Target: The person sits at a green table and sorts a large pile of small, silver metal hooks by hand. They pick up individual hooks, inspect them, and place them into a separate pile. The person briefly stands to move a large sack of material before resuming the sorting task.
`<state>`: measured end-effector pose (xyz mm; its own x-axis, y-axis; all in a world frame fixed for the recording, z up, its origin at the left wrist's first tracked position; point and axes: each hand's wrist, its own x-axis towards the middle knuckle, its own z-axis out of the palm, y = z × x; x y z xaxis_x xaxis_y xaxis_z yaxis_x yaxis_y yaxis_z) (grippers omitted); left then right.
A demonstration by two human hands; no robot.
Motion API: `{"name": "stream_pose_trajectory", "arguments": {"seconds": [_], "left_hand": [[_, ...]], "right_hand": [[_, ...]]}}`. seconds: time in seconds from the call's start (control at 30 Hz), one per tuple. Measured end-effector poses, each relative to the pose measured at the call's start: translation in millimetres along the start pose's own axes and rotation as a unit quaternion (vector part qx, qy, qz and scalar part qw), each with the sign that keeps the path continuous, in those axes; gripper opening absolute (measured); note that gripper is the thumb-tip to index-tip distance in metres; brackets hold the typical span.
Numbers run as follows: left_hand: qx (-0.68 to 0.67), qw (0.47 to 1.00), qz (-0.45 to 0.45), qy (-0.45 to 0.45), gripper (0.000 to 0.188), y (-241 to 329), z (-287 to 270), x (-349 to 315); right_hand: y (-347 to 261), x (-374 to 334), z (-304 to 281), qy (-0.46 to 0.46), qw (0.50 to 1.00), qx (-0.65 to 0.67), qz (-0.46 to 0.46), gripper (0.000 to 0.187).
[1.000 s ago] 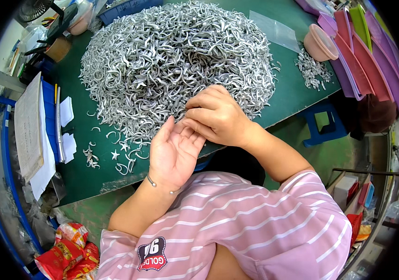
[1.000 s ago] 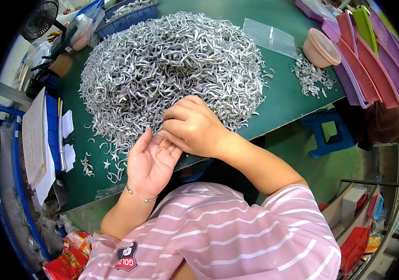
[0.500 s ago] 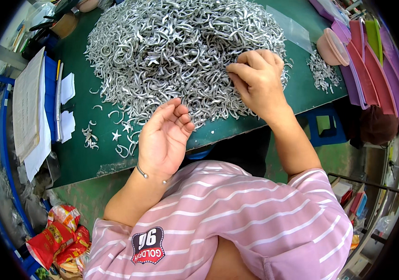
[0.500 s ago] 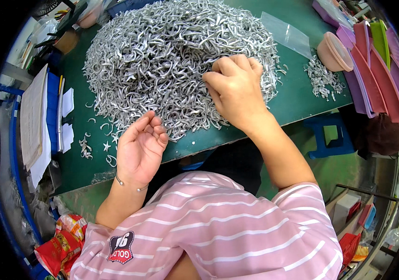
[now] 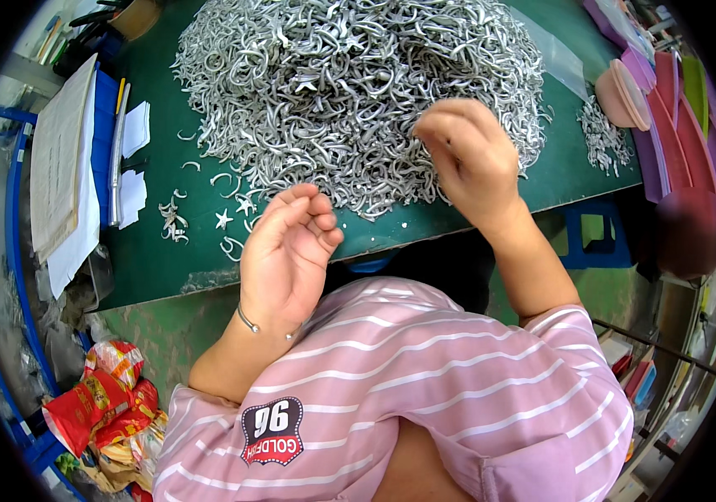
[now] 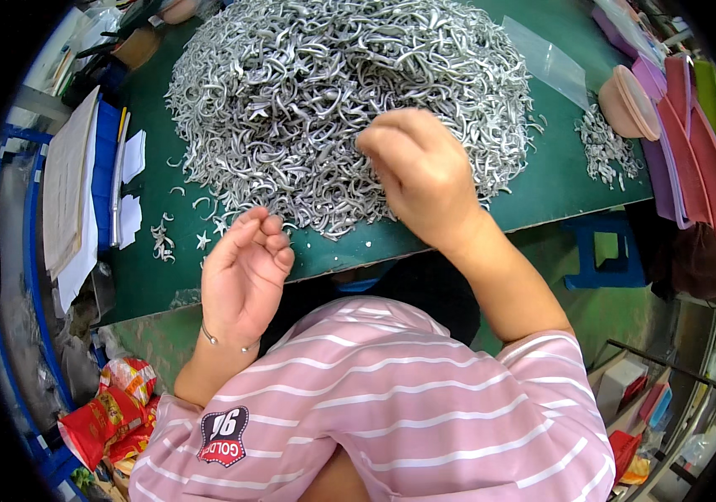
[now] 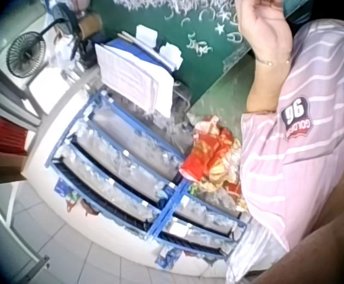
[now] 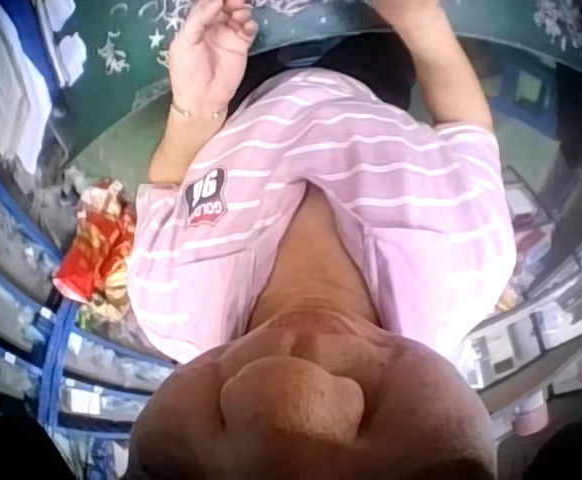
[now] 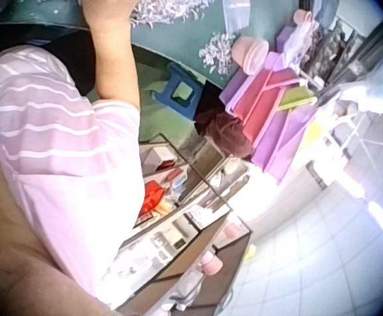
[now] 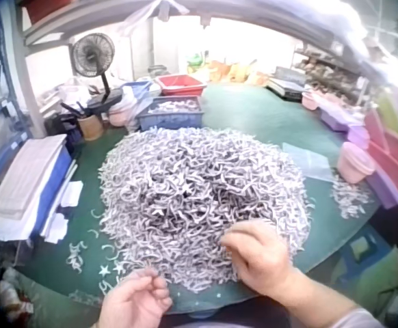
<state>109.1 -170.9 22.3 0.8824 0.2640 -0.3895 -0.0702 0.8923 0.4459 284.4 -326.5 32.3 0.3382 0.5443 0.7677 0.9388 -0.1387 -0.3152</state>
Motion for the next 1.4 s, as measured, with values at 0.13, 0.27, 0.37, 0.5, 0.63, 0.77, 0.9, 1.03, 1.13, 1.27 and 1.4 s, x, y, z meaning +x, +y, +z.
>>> {"name": "stream_pose_trajectory", "arguments": {"seconds": [0.13, 0.27, 0.37, 0.5, 0.63, 0.77, 0.9, 1.03, 1.13, 1.27, 1.4], "left_hand": [[0.024, 0.995, -0.094, -0.002, 0.04, -6.8, 1.6, -9.0], [-0.046, 0.99, -0.133, 0.004, 0.047, -14.0, -1.2, -9.2], [-0.055, 0.988, -0.138, 0.039, 0.049, -10.2, -2.9, -9.9], [-0.061, 0.989, -0.137, 0.016, 0.05, -4.3, -9.0, -16.4], [-0.068, 0.989, -0.133, 0.007, 0.05, -1.6, -13.8, -22.3], [-0.07, 0.989, -0.128, 0.009, 0.048, -2.1, -17.1, -24.6], [0.005, 0.996, -0.088, 0.009, 0.044, -2.1, -12.2, -26.9], [0.054, 0.997, -0.055, 0.001, 0.042, -4.1, -11.1, -25.7], [0.064, 0.997, -0.038, 0.016, 0.041, -3.6, -13.7, -25.1], [0.04, 0.998, -0.042, 0.006, 0.042, -3.9, -14.0, -24.1], [0.052, 0.998, -0.039, -0.003, 0.042, -4.1, -13.7, -23.9]], "right_hand": [[-31.1, -17.2, 12.8, -0.038, 0.993, 0.108, 0.04, 0.019], [-49.6, -31.5, 26.2, -0.094, 0.978, 0.181, 0.037, 0.017], [-42.7, -34.2, 30.7, -0.082, 0.991, 0.092, 0.047, 0.016], [-45.6, -34.0, 34.4, -0.151, 0.987, -0.022, 0.05, 0.009], [-51.5, -31.5, 41.7, -0.14, 0.987, -0.064, 0.055, 0.007], [-49.2, -32.2, 43.1, -0.139, 0.988, -0.045, 0.043, 0.007], [-52.3, -30.6, 37.3, -0.096, 0.993, 0.043, 0.049, 0.012], [-55.3, -37.4, 41.1, -0.075, 0.979, 0.165, 0.088, 0.019], [-62.4, -36.8, 38.9, -0.088, 0.969, 0.206, 0.103, 0.02], [-69.1, -41.5, 41.3, -0.073, 0.945, 0.269, 0.171, 0.019], [-68.6, -49.3, 43.4, -0.062, 0.929, 0.297, 0.211, 0.028]]}}
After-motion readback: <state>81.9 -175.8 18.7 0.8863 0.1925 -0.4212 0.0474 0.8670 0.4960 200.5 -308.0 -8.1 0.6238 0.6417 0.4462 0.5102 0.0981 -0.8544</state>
